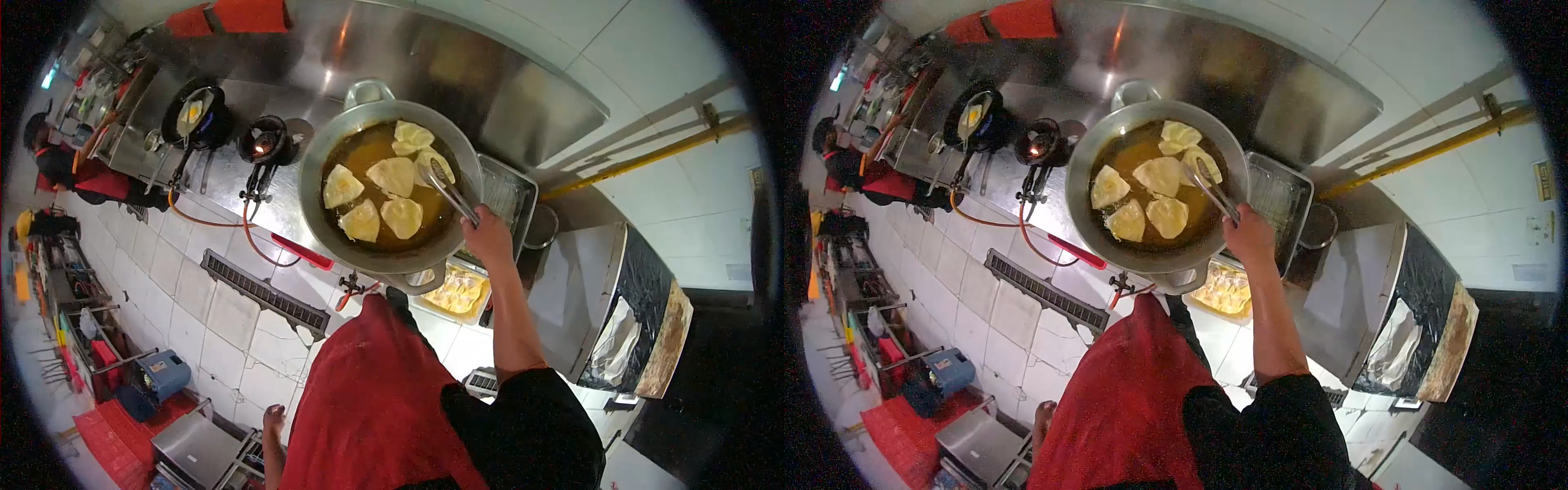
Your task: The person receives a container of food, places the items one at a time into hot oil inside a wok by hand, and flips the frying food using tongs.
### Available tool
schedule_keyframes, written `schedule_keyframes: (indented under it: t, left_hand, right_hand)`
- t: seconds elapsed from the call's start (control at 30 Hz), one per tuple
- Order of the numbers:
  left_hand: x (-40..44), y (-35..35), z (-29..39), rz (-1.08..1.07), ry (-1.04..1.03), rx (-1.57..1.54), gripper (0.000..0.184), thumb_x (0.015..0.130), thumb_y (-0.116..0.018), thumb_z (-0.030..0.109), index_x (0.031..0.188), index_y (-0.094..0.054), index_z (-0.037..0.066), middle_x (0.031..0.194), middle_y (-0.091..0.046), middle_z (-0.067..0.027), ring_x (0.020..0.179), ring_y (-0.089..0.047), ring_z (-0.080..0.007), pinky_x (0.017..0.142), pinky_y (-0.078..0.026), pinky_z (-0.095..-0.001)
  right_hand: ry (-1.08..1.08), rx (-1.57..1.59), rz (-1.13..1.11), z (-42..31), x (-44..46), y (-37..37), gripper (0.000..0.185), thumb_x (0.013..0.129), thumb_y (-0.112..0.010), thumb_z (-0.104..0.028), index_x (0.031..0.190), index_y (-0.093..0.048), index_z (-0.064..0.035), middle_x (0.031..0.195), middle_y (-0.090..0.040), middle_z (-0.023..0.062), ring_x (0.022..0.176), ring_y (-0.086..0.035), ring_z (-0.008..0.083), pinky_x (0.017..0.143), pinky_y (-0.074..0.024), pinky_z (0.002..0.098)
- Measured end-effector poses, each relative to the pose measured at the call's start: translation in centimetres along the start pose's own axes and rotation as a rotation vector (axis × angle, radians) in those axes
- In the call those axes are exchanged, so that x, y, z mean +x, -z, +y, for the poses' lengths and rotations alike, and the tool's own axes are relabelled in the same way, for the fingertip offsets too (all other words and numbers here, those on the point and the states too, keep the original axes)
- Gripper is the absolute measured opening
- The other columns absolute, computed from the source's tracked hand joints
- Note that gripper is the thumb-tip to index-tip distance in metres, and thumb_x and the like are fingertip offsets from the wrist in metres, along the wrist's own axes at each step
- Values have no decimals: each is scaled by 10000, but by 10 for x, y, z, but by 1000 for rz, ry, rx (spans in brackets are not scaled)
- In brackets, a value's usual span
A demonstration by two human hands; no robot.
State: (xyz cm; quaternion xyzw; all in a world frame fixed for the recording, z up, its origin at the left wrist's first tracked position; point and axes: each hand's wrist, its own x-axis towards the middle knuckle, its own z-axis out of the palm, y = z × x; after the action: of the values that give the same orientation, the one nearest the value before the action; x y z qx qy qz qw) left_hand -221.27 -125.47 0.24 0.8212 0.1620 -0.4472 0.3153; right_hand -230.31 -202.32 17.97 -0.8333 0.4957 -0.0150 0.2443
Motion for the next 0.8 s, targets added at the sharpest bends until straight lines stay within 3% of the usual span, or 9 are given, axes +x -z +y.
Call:
schedule_keyframes:
  t: [0.07,0.13,0.2,0.3,0.4,0.57,0.67,0.77,0.8]
  left_hand:
    - [5,3,10,60,-69,-7,370,861,-631,210,1151,-535,2,911,-630,-118,771,-602,-194,655,-489,-300]
    - [20,10,22,-29,-471,279,383,872,-614,240,1162,-529,5,896,-631,-102,783,-597,-182,702,-487,-293]
    - [14,1,64,74,-158,41,385,873,-613,240,1165,-535,1,931,-647,-121,843,-610,-196,751,-493,-313]
    - [26,-5,98,137,-312,262,373,872,-611,210,1171,-540,-2,1003,-651,-155,919,-618,-227,818,-487,-334]
    - [-10,-29,165,167,-328,308,366,870,-614,208,1167,-552,4,1052,-644,-176,985,-612,-249,859,-474,-338]
    - [-1,-35,142,125,-335,215,362,870,-618,198,1170,-546,8,1042,-645,-165,988,-603,-245,863,-468,-343]
    - [30,-20,77,101,-334,271,355,867,-628,173,1175,-538,21,978,-651,-125,866,-604,-195,770,-482,-314]
    - [14,-29,62,66,-62,-87,354,852,-654,154,1162,-540,25,837,-617,-47,649,-494,-89,580,-409,-227]
    - [4,-33,65,67,-60,-101,354,852,-654,154,1162,-540,25,837,-617,-47,649,-494,-89,580,-409,-227]
  right_hand:
    - [12,-90,21,15,6,-6,374,854,-566,-320,1096,-553,-35,905,-653,222,859,-641,374,750,-520,464]
    - [108,-137,9,24,7,-6,360,861,-554,-310,1097,-543,-39,908,-653,216,847,-643,370,731,-524,459]
    - [117,-133,5,29,6,-4,358,860,-555,-309,1094,-541,-38,909,-653,214,845,-644,367,726,-525,457]
    - [122,-145,11,33,2,0,352,858,-556,-306,1085,-543,-38,905,-653,208,840,-645,361,720,-526,455]
    - [109,-178,-27,29,-6,8,354,855,-557,-306,1089,-549,-40,898,-654,205,837,-646,356,717,-524,457]
    - [98,-195,-14,40,4,2,371,854,-558,-311,1120,-547,-52,890,-654,206,833,-646,357,711,-521,466]
    - [213,-176,87,45,8,4,382,858,-552,-323,1133,-543,-58,899,-657,200,836,-646,360,713,-519,474]
    - [166,-215,15,42,-4,10,374,858,-553,-332,1110,-560,-55,909,-658,201,840,-644,367,721,-517,474]
    - [139,-210,-11,40,-9,14,373,858,-552,-335,1107,-563,-58,910,-655,206,843,-643,371,722,-517,474]
